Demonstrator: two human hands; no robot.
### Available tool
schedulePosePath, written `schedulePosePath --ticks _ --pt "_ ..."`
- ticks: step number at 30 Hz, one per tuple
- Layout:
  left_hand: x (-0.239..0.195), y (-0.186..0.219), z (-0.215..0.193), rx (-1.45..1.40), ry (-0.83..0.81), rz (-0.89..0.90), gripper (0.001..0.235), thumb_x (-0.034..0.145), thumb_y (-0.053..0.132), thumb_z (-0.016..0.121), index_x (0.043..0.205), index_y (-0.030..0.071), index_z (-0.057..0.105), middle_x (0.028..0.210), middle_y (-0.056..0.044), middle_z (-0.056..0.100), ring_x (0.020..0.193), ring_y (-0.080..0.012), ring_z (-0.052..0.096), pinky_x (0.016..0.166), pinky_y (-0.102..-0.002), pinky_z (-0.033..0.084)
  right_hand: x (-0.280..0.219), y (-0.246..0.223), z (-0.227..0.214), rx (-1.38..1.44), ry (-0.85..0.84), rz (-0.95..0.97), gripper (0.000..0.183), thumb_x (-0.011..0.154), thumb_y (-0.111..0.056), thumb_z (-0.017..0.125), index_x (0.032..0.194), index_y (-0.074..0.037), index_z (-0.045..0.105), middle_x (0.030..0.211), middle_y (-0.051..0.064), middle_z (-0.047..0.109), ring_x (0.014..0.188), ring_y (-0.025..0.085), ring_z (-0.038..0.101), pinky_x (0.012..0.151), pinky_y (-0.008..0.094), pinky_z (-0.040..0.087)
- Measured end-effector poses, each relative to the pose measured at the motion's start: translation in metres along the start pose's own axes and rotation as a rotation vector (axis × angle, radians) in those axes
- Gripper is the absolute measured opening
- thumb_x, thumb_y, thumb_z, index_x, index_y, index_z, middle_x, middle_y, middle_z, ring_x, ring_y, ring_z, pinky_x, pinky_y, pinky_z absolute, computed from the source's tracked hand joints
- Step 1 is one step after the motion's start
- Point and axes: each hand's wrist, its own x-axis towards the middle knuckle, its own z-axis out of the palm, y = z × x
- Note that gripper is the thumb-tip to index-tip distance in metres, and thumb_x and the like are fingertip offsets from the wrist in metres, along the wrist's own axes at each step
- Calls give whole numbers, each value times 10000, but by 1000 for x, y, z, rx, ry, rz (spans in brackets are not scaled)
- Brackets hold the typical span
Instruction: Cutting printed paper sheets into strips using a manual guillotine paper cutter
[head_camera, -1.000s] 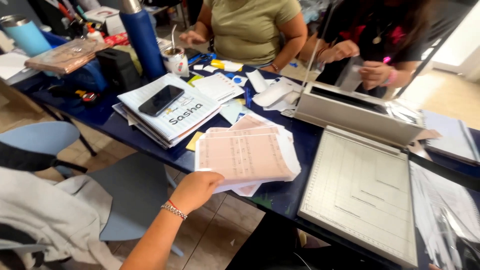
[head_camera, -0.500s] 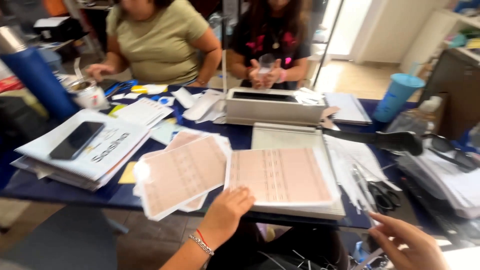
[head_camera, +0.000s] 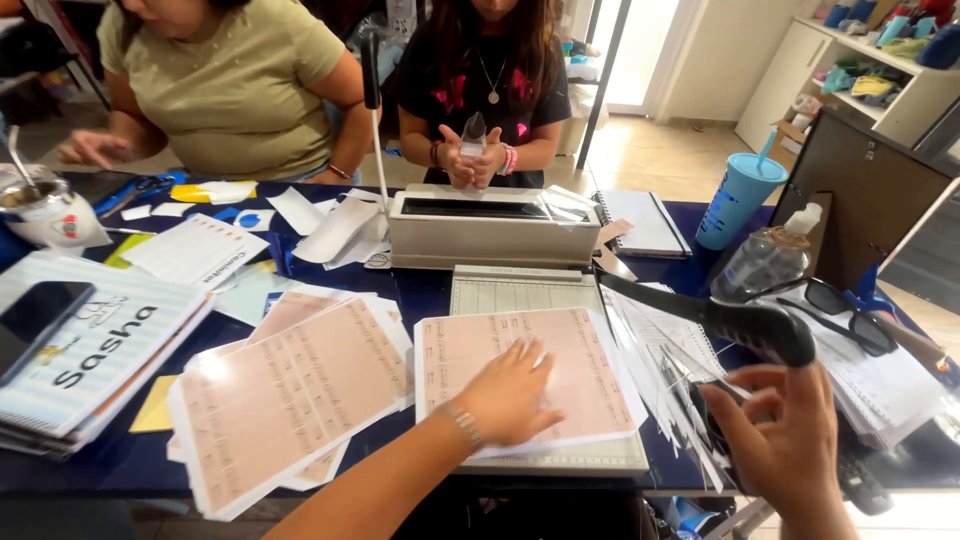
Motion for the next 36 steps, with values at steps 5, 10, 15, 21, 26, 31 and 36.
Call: schedulePosePath --ticks 5,10,15,21,26,31,36 --pt "71 20 -22 -20 -138 -125 1158 798 755 478 1643 120 4 1721 -156 -132 1568 -382 -102 1270 -536 -3 33 0 26 286 151 -243 847 875 -56 678 1618 2 275 1511 299 507 741 205 615 552 216 435" --pt "128 14 -8 62 -125 -51 1307 607 837 504 1632 118 129 1727 -135 -27 1578 -391 -110 1222 -650 -67 36 -5 24 7 146 -235 295 1036 -158 578 1262 22 636 1281 164 659 1264 313 620 1210 422 436" --pt "132 8 -11 66 -162 -39 1307 613 860 448 1639 133 91 1728 -134 -64 1575 -387 -137 1211 -668 -80 17 -7 30 -65 214 -236 267 999 -179 641 1207 -12 636 1188 142 731 1099 264 704 1071 374 516" --pt "133 0 -6 28 -107 -3 1307 625 862 469 1625 92 129 1718 -170 -35 1570 -406 -112 1194 -686 -64 -18 -1 38 -109 261 -156 207 978 -119 676 1141 -4 621 1174 172 730 1036 210 702 1072 321 519" --pt "135 -2 -2 14 -89 -7 1313 629 861 509 1621 91 128 1716 -170 -22 1571 -403 -112 1190 -694 -77 -34 -10 43 -161 263 -63 161 1018 -100 665 1125 -2 595 1197 155 736 1037 190 672 1072 307 481" --pt "134 -1 -8 24 -127 -22 1294 661 850 522 1625 97 101 1723 -149 -51 1573 -395 -123 1198 -691 -59 -44 -6 49 -157 294 -53 178 1030 -135 629 1074 19 550 1148 190 732 1007 211 676 1007 313 482" --pt "131 0 -11 38 -148 -36 1288 667 848 518 1634 124 72 1727 -127 -75 1574 -381 -140 1205 -672 -78 -55 8 57 -87 313 -70 182 1005 -76 638 1065 47 518 1132 244 695 1028 253 689 1008 310 498"
